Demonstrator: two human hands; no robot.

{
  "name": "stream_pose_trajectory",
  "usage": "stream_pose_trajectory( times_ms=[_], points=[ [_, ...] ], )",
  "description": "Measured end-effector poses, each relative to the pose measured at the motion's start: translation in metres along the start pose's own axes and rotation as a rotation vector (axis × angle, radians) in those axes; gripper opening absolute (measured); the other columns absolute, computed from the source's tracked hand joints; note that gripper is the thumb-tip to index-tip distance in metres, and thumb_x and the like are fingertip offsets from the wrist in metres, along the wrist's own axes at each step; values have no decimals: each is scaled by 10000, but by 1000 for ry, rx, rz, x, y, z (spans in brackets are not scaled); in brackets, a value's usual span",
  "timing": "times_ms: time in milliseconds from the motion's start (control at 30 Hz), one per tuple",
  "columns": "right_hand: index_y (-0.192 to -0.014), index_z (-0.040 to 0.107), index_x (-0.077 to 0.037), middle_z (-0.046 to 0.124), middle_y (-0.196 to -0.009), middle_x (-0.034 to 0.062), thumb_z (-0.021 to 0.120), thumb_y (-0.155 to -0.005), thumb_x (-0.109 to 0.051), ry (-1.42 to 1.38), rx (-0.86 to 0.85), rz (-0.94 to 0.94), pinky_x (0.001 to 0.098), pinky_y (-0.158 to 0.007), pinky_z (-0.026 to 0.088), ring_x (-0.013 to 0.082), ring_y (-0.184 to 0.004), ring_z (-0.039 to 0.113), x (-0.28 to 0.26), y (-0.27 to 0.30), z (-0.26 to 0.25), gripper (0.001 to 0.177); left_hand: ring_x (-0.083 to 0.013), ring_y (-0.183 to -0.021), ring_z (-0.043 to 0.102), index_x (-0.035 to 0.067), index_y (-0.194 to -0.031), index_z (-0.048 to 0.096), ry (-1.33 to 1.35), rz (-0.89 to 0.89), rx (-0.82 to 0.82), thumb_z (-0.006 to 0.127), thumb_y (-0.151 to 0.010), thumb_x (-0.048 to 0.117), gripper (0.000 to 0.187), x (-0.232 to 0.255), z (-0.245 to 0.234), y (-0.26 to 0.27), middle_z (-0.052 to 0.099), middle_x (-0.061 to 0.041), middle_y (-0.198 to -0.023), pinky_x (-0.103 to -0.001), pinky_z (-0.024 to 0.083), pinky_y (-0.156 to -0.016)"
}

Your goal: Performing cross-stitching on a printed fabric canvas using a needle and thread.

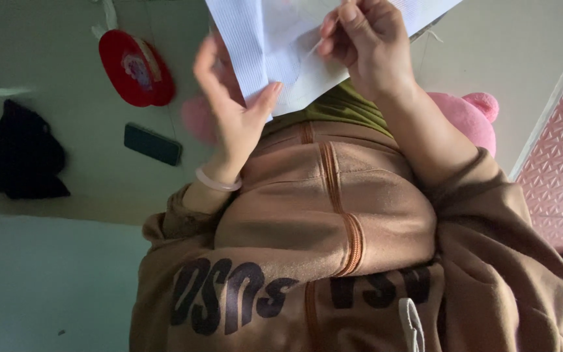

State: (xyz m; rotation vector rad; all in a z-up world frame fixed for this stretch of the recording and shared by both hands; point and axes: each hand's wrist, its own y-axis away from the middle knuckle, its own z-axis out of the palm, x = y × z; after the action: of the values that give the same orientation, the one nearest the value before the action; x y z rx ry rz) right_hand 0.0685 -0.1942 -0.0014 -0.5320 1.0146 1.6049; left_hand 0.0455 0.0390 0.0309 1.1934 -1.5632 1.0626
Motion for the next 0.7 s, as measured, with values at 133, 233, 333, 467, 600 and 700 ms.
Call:
stream_pose_trajectory(
  times_ms=[133, 233, 333, 467, 600, 700],
  points=[
    [-959, 575, -50, 681, -939, 112, 601, -1059, -246, -78, -84, -45, 229, -649, 559, 164, -737, 693, 16, -2, -8, 221, -341, -1540, 387, 83, -1597, 328, -758, 383, -168, 926, -1032, 380, 875, 35, -2, -29, 354, -135, -1621, -485, 488, -1305],
    [-991, 501, -74, 629, -965, 132, 592, -1081, -238, -81, -179, -140, 254, -659, 525, 189, -732, 650, 21, 1, -8, 208, -308, -1187, 487, 91, -1251, 595, -1085, 623, -371, 1054, -855, 346, 657, 54, 21, -57, 562, -83, -1252, -458, 439, -994],
    [-1016, 482, -78, 526, -894, 93, 569, -1102, -239, 25, -217, -292, 244, -536, 405, 151, -610, 515, 21, 6, -2, 202, -243, -926, 564, 103, -929, 682, -1107, 679, -388, 887, -843, 258, 271, 43, 40, -73, 654, -31, -947, -382, 410, -840],
    [-1056, 495, -71, 480, -831, 55, 541, -1121, -211, 115, -233, -376, 236, -515, 390, 122, -582, 462, 22, 8, -2, 161, -221, -676, 596, 183, -736, 755, -1134, 695, -429, 769, -932, 203, 198, 15, 48, -79, 672, 15, -687, -394, 376, -742],
    [-1116, 470, -41, 478, -1014, 88, 528, -1141, -118, 317, -272, -368, 262, -627, 484, 158, -702, 526, -14, 31, -28, 99, -232, -626, 573, 198, -667, 733, -1114, 667, -452, 833, -869, 209, 226, 4, 36, -81, 634, 23, -614, -389, 347, -720],
    [-982, 500, 30, 612, -761, 135, 494, -1115, -120, 412, -613, -259, 289, -606, 523, 193, -630, 625, -44, 46, -96, 200, -152, -568, 604, 148, -641, 711, -902, 627, -427, 1059, -901, 250, 446, -3, 22, -92, 616, 53, -566, -359, 492, -766]
  ],
)
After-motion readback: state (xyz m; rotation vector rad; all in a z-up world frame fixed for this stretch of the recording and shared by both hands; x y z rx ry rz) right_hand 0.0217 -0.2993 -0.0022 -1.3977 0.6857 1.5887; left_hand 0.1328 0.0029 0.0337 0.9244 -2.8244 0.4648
